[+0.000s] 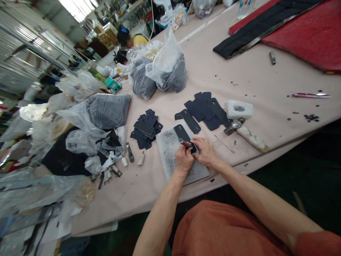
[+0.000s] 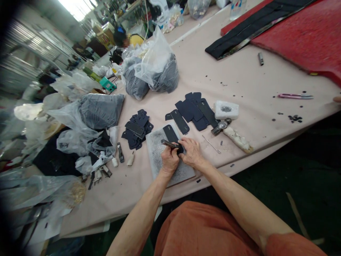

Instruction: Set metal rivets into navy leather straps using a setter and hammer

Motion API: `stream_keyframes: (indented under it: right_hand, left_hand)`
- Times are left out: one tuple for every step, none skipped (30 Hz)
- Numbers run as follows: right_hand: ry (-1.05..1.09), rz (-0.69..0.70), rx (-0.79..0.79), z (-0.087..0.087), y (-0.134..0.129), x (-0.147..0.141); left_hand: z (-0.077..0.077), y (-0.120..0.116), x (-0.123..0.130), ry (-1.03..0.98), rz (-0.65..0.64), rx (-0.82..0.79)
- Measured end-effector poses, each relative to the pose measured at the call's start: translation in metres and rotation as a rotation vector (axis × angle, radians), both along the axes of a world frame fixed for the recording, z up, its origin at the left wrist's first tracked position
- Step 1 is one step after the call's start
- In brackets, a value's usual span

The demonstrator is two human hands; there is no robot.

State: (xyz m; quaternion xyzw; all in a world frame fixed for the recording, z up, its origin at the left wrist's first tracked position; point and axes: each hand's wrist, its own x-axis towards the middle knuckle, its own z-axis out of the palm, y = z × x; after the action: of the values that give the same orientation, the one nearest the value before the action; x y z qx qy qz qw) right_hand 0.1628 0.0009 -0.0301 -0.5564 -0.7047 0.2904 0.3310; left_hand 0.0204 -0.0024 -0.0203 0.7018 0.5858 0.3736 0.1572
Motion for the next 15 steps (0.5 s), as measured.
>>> stream_keyframes:
  right_hand:
    - [0.004, -0.001, 0.006, 0.0001, -0.0002, 0.0]
    - [0.008, 0.0, 0.012, 0.0003, -0.0004, 0.0]
    - [0.011, 0.0, 0.016, 0.0005, -0.0005, 0.0]
    - [0.012, 0.0, 0.018, 0.0006, -0.0006, 0.0]
    - [0.012, -0.001, 0.018, 0.0008, -0.0005, -0.0001]
    - [0.011, -0.003, 0.016, 0.0008, -0.0005, -0.0002]
    - [0.011, -0.005, 0.014, 0.0006, -0.0005, -0.0004]
    - [0.01, -0.007, 0.013, 0.0003, -0.0005, -0.0007]
    - [0.011, -0.009, 0.013, -0.0003, -0.0005, -0.0011]
    - [0.011, -0.011, 0.015, -0.001, -0.0006, -0.0014]
    - [0.011, -0.014, 0.017, -0.0018, -0.0006, -0.0017]
    - [0.01, -0.016, 0.019, -0.0027, -0.0007, -0.0018]
    - [0.008, -0.017, 0.022, -0.0034, -0.0007, -0.0017]
    - [0.006, -0.016, 0.025, -0.0039, -0.0006, -0.0013]
    - [0.004, -0.012, 0.028, -0.0041, -0.0005, -0.0008]
  left_hand:
    - [-0.001, -0.0005, 0.0003, 0.006, 0.018, 0.002]
    - [-0.0017, -0.0008, 0.0004, 0.012, 0.029, 0.005]
    - [-0.0021, -0.001, 0.0005, 0.017, 0.032, 0.011]
    - [-0.0021, -0.001, 0.0006, 0.02, 0.029, 0.017]
    - [-0.0019, -0.0009, 0.0009, 0.023, 0.025, 0.02]
    - [-0.0014, -0.0007, 0.0012, 0.026, 0.021, 0.019]
    - [-0.0007, -0.0005, 0.0018, 0.03, 0.016, 0.015]
    - [0.0001, -0.0002, 0.0026, 0.033, 0.012, 0.008]
    - [0.0009, 0.0, 0.0036, 0.035, 0.006, 0.003]
    - [0.0017, 0.0002, 0.0046, 0.034, -0.002, 0.0]
    - [0.0024, 0.0004, 0.0056, 0.028, -0.01, 0.001]
    - [0.003, 0.0006, 0.0064, 0.02, -0.017, 0.003]
    - [0.0033, 0.0007, 0.0069, 0.01, -0.022, 0.005]
    - [0.0035, 0.0008, 0.0068, 0.005, -0.028, 0.001]
    - [0.0035, 0.0009, 0.0063, 0.005, -0.029, -0.006]
